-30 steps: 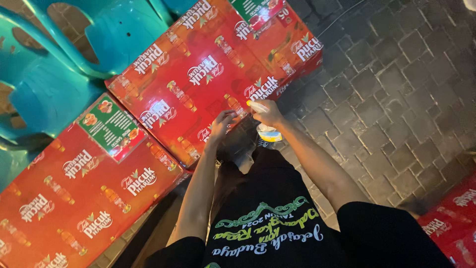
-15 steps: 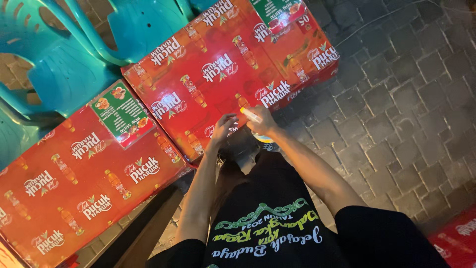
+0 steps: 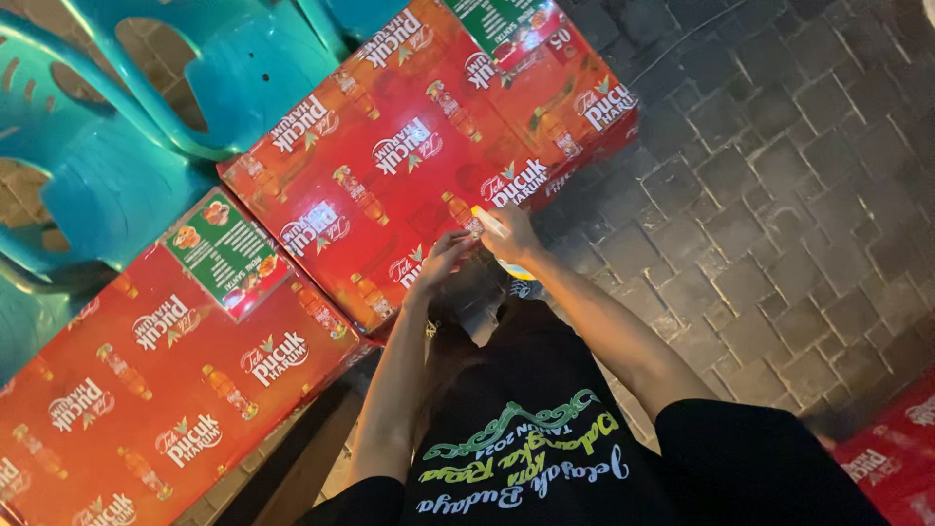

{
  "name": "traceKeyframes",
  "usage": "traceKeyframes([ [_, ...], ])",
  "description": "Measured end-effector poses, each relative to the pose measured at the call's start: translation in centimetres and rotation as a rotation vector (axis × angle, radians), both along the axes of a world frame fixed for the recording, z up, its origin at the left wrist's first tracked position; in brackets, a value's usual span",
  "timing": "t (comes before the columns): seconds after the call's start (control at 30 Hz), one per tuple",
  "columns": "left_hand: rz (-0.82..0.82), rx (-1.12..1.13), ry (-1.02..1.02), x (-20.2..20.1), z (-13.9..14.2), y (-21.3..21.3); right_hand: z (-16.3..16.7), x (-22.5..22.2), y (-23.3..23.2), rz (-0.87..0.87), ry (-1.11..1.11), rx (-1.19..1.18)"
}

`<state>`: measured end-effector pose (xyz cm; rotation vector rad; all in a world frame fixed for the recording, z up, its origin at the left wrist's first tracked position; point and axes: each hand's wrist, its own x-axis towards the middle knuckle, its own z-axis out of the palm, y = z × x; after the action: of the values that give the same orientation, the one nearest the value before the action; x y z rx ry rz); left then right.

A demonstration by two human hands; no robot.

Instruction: The person sprays liquid onto stacked red beverage boxes and then wipes them with a dark cloth. The person moves between boxes, spraying and wiping each surface systematically.

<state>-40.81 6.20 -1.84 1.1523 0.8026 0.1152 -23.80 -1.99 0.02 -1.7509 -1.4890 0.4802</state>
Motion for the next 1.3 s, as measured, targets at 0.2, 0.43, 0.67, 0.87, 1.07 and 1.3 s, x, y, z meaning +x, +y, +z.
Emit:
traceKeyframes([
  [0.2,-0.083,0.000,0.048,3.4,-0.1,-1.1,-0.1,2.8,-2.9,0.002,-0.150,0.178],
  [0.43,-0.309,-0.054,0.137,5.5,0.2,-3.1,-0.4,4.6,-6.4,-0.325,-0.001,-0.228],
  [0.67,-0.356,0.006,0.136,7.5,0.3,-4.5,0.0,6.4,-9.5,-0.507,0.251,-0.165],
  [0.87,-0.336,0.035,0.042,8.5,-0.1,-5.0,0.1,7.4,-10.6,-0.454,0.086,-0.156],
  [1.07,-0.336,0.044,0.030,9.0,0.0,-5.4,0.7,7.4,-10.5,-0.425,0.049,-0.132],
  [1.3,-0.322,0.041,0.049,8.6,0.1,-5.4,1.4,7.4,-9.5,-0.467,0.111,0.003],
])
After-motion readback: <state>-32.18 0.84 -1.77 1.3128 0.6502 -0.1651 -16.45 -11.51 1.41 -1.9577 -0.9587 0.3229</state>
